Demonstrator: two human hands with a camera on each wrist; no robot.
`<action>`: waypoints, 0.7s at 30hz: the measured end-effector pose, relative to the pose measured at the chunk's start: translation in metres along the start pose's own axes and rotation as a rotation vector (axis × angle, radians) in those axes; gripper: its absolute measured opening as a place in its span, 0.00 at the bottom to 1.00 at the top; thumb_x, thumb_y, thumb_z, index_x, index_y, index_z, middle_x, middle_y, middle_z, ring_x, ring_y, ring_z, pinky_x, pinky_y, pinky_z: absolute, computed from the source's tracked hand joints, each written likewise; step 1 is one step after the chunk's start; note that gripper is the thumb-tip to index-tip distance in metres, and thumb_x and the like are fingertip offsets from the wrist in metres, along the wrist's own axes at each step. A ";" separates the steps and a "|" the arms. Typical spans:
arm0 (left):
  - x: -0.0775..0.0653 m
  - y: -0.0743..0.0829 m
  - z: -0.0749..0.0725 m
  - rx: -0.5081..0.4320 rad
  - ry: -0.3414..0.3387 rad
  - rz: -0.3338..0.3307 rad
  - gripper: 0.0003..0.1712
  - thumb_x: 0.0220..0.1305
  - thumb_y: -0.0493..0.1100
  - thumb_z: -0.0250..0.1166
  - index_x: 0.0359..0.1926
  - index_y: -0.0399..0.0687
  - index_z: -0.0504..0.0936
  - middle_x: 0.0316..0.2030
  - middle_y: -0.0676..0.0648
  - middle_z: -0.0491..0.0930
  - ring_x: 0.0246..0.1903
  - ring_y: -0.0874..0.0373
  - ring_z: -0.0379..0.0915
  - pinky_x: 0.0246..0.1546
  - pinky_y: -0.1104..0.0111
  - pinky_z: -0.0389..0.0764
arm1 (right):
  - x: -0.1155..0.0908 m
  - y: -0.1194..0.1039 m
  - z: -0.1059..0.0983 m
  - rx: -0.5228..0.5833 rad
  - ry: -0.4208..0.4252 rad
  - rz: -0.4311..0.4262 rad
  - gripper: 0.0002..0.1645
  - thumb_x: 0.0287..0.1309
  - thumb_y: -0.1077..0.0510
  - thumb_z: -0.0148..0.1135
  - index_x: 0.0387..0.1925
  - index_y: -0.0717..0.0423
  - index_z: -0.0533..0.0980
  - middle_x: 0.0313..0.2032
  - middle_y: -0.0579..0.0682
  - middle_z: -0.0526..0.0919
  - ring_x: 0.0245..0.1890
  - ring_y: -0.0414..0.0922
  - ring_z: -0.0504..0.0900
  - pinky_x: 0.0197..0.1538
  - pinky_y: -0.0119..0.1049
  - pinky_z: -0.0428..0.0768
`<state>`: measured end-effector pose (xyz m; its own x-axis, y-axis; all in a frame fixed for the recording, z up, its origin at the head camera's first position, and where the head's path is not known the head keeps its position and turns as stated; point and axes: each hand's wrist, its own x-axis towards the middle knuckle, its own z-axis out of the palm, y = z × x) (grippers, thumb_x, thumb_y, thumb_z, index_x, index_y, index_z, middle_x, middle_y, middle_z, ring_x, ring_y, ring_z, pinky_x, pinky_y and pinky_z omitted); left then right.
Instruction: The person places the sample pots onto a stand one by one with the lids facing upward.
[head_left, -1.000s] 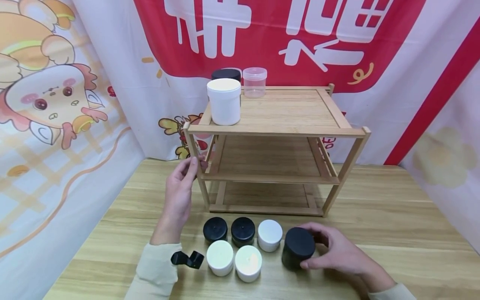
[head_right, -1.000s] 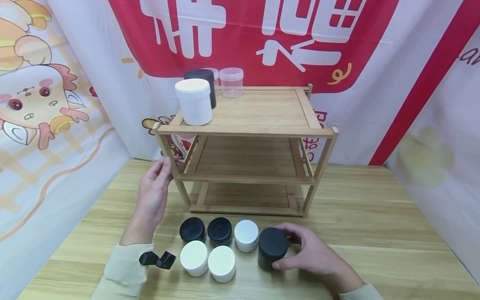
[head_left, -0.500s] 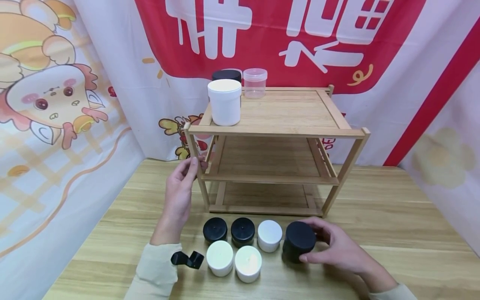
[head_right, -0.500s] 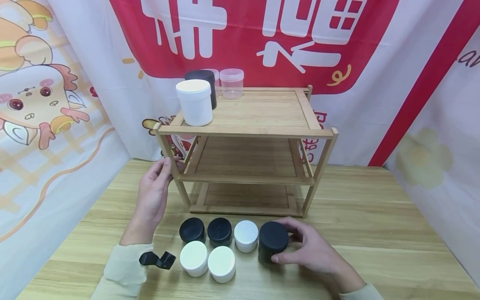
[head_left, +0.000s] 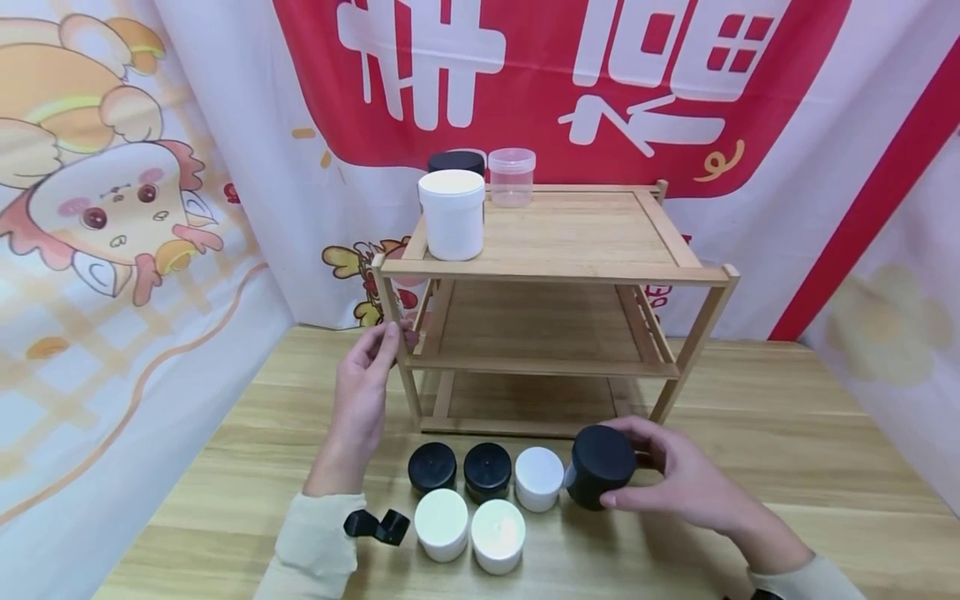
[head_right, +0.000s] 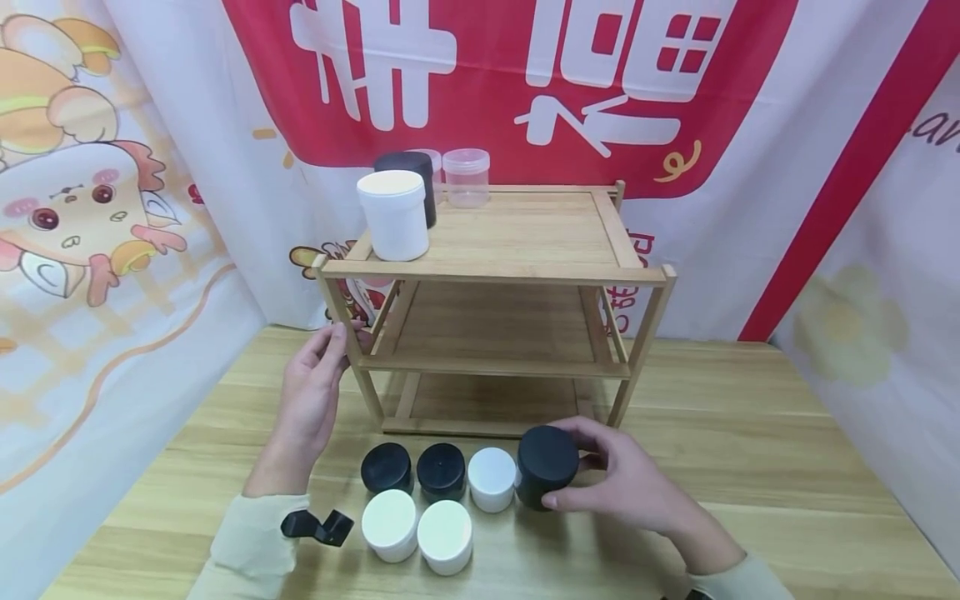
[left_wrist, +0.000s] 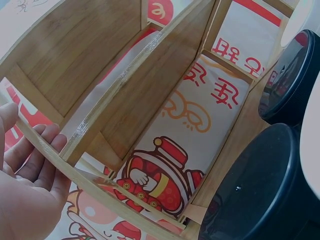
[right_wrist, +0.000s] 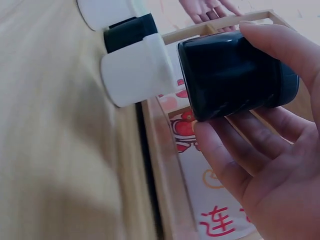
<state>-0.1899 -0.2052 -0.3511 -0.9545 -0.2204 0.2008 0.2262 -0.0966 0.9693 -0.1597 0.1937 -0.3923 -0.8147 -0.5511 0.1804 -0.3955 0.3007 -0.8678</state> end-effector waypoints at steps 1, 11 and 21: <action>0.000 0.000 0.000 -0.001 0.001 0.000 0.29 0.84 0.56 0.56 0.69 0.36 0.76 0.60 0.45 0.84 0.63 0.57 0.76 0.73 0.65 0.68 | 0.001 -0.003 -0.002 -0.007 -0.006 0.000 0.36 0.54 0.58 0.85 0.64 0.43 0.79 0.55 0.46 0.88 0.54 0.42 0.85 0.56 0.33 0.82; 0.001 -0.002 0.000 0.000 0.001 0.004 0.29 0.84 0.57 0.56 0.68 0.38 0.77 0.58 0.45 0.84 0.62 0.56 0.77 0.73 0.65 0.68 | 0.015 -0.033 -0.019 -0.010 -0.148 0.026 0.34 0.57 0.57 0.82 0.64 0.44 0.79 0.57 0.50 0.86 0.57 0.45 0.85 0.57 0.37 0.85; 0.001 -0.001 0.000 -0.004 0.007 0.012 0.26 0.84 0.56 0.56 0.66 0.40 0.79 0.55 0.50 0.86 0.62 0.55 0.78 0.72 0.66 0.69 | 0.028 -0.064 -0.032 -0.012 -0.245 0.028 0.36 0.57 0.57 0.82 0.66 0.49 0.77 0.57 0.54 0.85 0.57 0.48 0.85 0.58 0.39 0.87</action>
<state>-0.1909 -0.2051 -0.3523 -0.9503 -0.2285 0.2116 0.2386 -0.0976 0.9662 -0.1703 0.1842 -0.3167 -0.6991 -0.7141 0.0373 -0.3802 0.3270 -0.8652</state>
